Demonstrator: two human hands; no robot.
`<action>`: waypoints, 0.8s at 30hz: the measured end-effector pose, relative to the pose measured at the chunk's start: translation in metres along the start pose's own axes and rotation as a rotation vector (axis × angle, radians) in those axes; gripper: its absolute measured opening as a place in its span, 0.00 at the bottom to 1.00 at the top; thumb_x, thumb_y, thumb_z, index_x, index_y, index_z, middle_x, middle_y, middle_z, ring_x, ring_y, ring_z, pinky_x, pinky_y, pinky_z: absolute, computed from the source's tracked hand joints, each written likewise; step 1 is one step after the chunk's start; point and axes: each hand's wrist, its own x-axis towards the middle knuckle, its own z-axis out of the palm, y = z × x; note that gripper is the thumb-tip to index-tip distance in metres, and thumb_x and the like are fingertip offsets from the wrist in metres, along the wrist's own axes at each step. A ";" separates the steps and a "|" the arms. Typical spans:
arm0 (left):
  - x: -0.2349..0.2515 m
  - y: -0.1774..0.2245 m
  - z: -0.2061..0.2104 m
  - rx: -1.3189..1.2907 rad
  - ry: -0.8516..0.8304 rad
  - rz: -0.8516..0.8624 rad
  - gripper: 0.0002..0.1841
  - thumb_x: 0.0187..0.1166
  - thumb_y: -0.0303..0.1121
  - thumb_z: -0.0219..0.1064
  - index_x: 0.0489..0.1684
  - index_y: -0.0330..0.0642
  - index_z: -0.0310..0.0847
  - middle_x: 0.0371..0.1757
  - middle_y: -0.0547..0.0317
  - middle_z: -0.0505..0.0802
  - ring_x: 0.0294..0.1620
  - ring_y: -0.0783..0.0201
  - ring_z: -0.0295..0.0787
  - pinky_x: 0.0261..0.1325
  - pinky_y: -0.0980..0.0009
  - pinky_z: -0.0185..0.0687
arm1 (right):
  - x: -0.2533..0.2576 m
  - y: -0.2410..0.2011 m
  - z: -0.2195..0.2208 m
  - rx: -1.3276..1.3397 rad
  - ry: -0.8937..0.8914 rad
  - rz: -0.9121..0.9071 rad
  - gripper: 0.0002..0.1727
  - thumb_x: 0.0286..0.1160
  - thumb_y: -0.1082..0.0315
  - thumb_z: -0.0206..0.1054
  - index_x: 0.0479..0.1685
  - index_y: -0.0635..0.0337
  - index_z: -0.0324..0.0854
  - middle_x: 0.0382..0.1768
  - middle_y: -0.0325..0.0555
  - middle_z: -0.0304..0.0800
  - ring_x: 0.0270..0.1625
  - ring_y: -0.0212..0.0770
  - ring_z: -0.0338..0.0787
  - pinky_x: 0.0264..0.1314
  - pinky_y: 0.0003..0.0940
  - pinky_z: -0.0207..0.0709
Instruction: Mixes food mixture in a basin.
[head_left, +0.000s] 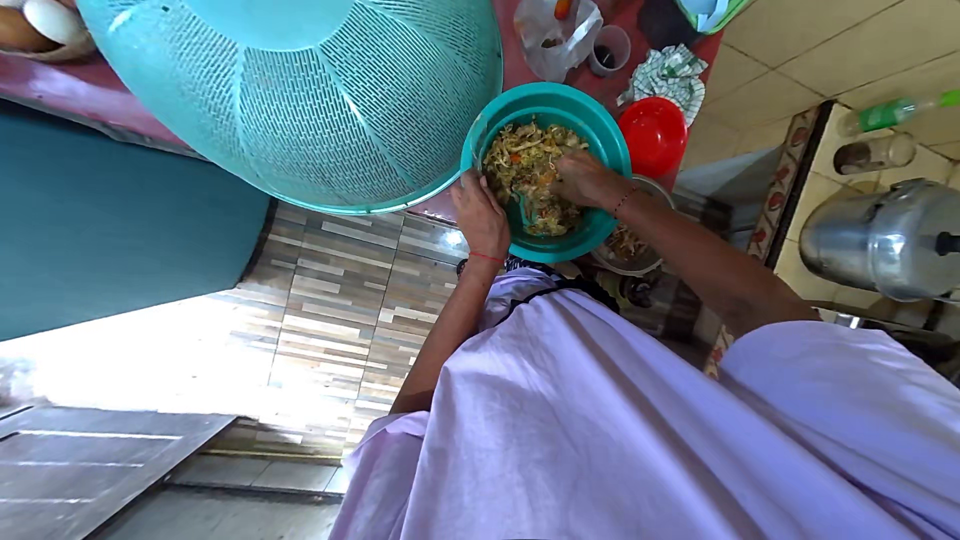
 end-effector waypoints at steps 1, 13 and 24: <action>0.000 0.000 0.000 -0.001 0.008 0.005 0.18 0.93 0.31 0.46 0.65 0.25 0.75 0.50 0.30 0.87 0.55 0.34 0.86 0.59 0.47 0.81 | -0.001 0.002 0.001 -0.008 -0.031 0.035 0.27 0.83 0.58 0.68 0.71 0.72 0.79 0.72 0.71 0.79 0.76 0.67 0.80 0.79 0.61 0.72; -0.001 0.004 0.003 0.003 0.022 -0.017 0.19 0.93 0.31 0.45 0.66 0.26 0.75 0.54 0.30 0.87 0.59 0.35 0.84 0.64 0.48 0.79 | 0.018 -0.022 0.076 0.056 -0.082 0.155 0.47 0.59 0.71 0.82 0.88 0.52 0.68 0.91 0.76 0.41 0.77 0.84 0.69 0.68 0.69 0.78; -0.001 0.003 0.001 -0.026 0.009 -0.027 0.19 0.93 0.32 0.45 0.67 0.26 0.74 0.55 0.29 0.86 0.58 0.35 0.85 0.62 0.48 0.79 | 0.025 -0.021 0.063 0.173 0.057 -0.106 0.15 0.71 0.76 0.69 0.54 0.78 0.84 0.56 0.73 0.88 0.65 0.69 0.87 0.69 0.64 0.78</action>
